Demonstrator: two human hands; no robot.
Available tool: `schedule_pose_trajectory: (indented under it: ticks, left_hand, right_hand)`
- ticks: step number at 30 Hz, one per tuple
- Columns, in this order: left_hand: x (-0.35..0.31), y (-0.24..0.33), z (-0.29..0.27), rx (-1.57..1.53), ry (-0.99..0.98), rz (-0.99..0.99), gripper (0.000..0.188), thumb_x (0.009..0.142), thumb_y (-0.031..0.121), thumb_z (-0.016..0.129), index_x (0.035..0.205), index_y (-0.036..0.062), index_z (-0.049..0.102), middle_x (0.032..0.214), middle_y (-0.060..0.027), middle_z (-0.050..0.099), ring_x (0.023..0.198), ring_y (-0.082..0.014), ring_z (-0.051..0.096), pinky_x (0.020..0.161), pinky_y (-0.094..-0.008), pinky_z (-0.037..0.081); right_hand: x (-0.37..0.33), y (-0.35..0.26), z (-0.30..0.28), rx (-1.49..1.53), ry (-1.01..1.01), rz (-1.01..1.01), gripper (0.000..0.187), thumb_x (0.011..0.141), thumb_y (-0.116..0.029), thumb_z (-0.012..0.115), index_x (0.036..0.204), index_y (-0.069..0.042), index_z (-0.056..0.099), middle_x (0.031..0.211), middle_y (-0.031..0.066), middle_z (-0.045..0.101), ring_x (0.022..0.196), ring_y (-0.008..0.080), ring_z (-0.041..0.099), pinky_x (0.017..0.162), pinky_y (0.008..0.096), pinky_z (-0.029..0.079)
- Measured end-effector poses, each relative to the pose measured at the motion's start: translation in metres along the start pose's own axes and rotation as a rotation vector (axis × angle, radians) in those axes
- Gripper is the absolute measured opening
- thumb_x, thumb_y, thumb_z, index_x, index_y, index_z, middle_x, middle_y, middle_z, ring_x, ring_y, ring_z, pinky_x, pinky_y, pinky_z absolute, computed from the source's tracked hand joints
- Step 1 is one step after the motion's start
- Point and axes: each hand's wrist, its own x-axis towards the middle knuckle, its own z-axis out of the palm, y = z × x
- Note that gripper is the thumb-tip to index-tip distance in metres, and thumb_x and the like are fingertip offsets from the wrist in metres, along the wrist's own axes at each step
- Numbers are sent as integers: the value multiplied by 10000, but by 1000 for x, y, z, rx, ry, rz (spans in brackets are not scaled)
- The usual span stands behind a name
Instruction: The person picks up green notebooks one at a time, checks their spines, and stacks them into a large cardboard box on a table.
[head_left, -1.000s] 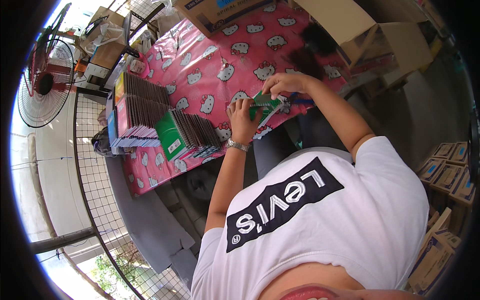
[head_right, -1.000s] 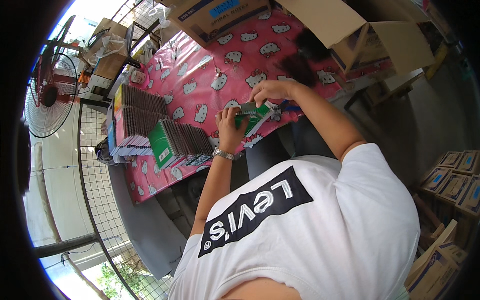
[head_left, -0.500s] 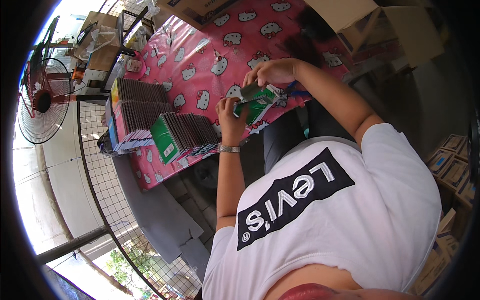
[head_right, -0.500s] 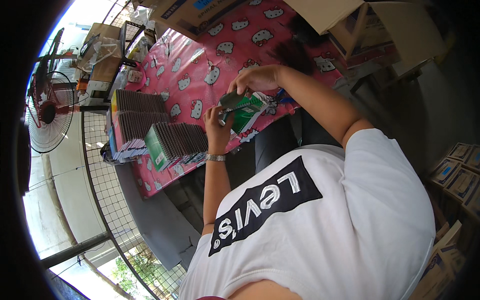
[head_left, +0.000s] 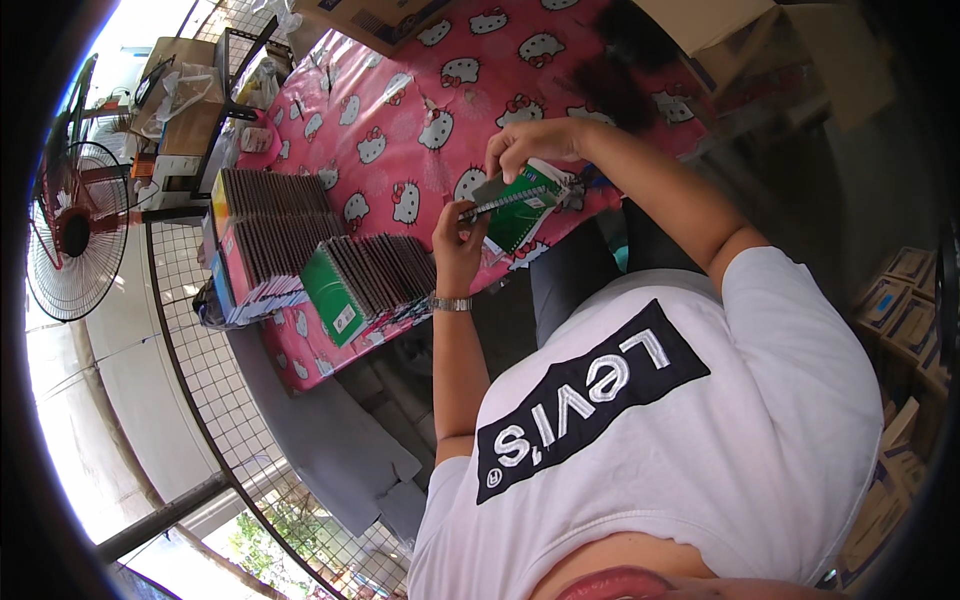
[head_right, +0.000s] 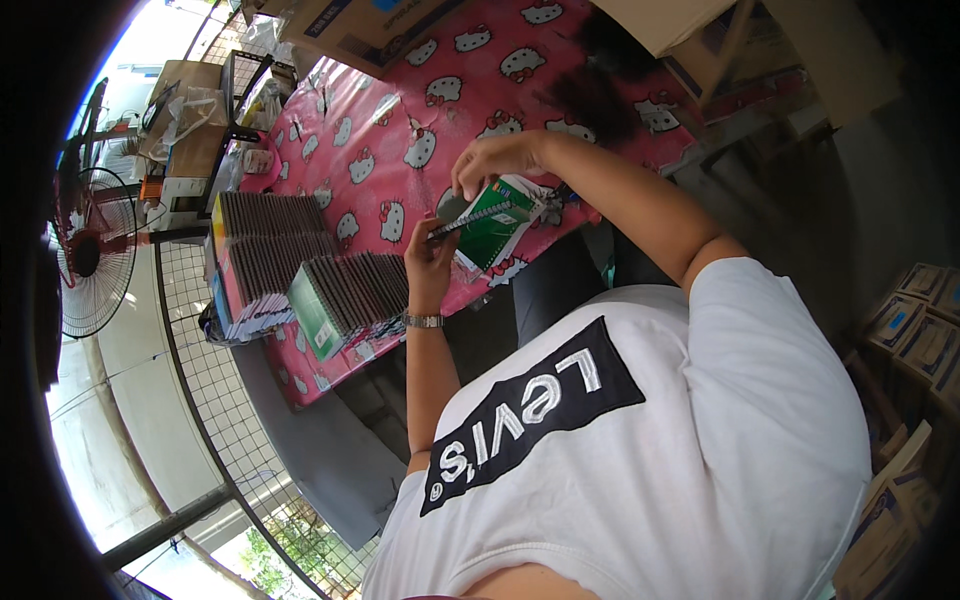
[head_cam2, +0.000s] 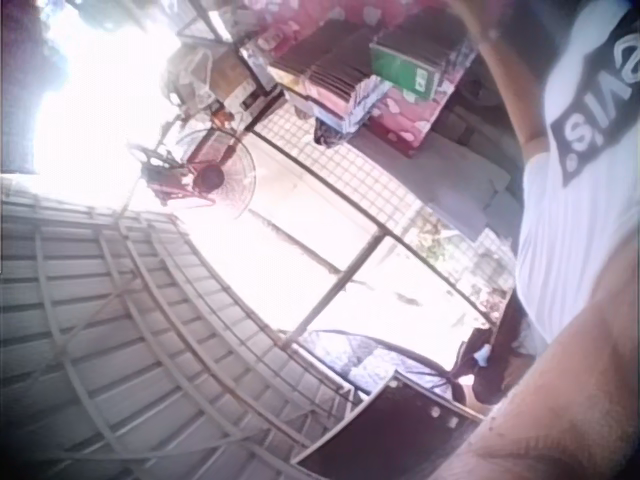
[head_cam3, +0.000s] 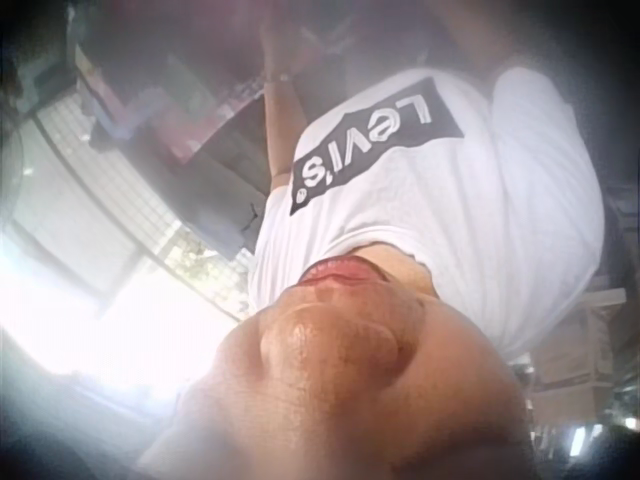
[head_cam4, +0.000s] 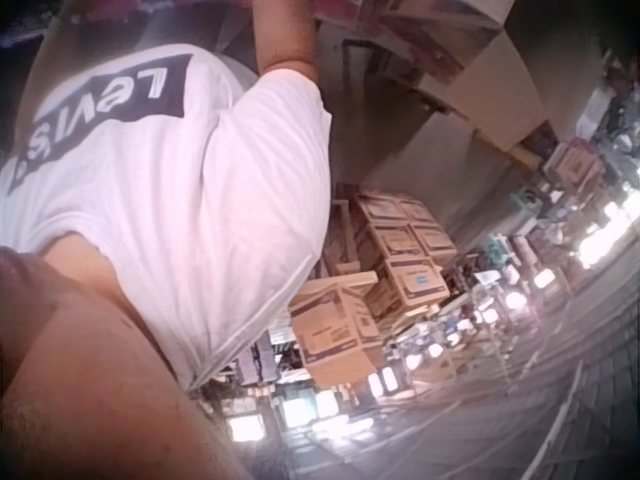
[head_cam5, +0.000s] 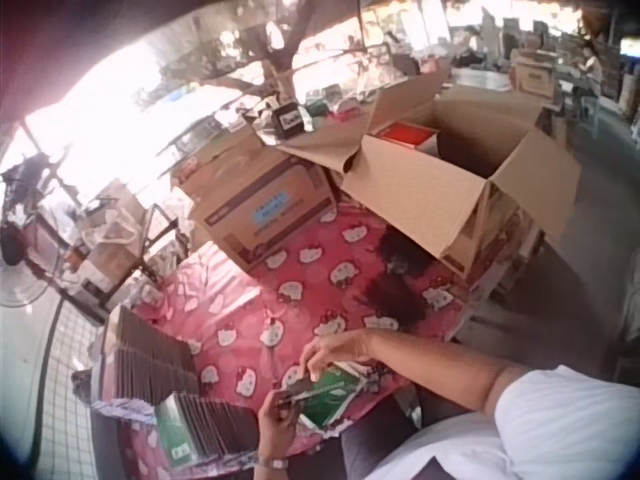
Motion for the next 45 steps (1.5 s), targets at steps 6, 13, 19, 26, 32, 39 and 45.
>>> schedule_pose_trajectory:
  ticks: [6, 13, 19, 26, 32, 39, 45]
  left_hand:
    - [-3, 1, 3, -41, 60, -32, 221, 864, 9, 693, 1067, -4, 608, 948, -39, 650, 716, -54, 581, 640, -212, 463]
    - [-23, 3, 24, -341, 331, -21, 176, 937, 13, 616, 1112, 6, 594, 944, -44, 644, 780, -89, 608, 664, -235, 525]
    - [-31, 4, 41, -259, 397, 18, 185, 969, 64, 588, 1142, 2, 571, 985, -60, 644, 790, -98, 624, 660, -242, 556]
    - [-34, -9, 42, -49, 431, 19, 174, 967, 52, 590, 1130, -8, 579, 974, -45, 651, 752, -87, 621, 641, -217, 518]
    - [-35, -8, 42, -78, 431, 75, 189, 951, -23, 567, 1137, -38, 601, 971, -31, 661, 824, -80, 613, 718, -216, 498]
    - [-37, -22, 41, -187, 445, 40, 248, 916, -85, 554, 1150, -51, 630, 1026, -61, 684, 882, -93, 624, 768, -225, 502]
    - [-42, 13, 33, 126, 509, 143, 236, 881, -77, 613, 1102, -29, 681, 994, -83, 704, 873, -125, 653, 748, -244, 519]
  right_hand:
    - [5, 6, -23, -707, 275, 102, 437, 731, -231, 714, 1137, -72, 680, 1096, 119, 680, 990, 206, 618, 873, 316, 458]
    - [-91, 66, -13, -951, 555, 72, 681, 711, -202, 737, 1345, -76, 523, 1311, 163, 534, 1213, 339, 506, 1038, 443, 395]
    - [-134, 98, -13, -1345, 403, -183, 582, 727, -234, 759, 1266, -85, 597, 1199, 106, 605, 1146, 294, 553, 1037, 429, 402]
    - [-98, 48, 60, -893, 550, -515, 471, 717, -217, 773, 1144, -52, 664, 1144, 90, 626, 1092, 267, 569, 985, 410, 448]
    - [-57, 21, 106, -1028, 617, -568, 450, 726, -219, 768, 1130, -52, 659, 1080, 75, 619, 1038, 262, 573, 937, 412, 460]
    - [-48, 17, 116, -1037, 600, -424, 437, 772, -199, 731, 1166, -30, 646, 1038, 84, 630, 997, 267, 590, 870, 408, 488]
    - [-49, 13, 117, 413, 333, 101, 447, 818, -165, 697, 1224, 3, 619, 999, 106, 648, 981, 231, 618, 839, 385, 505]
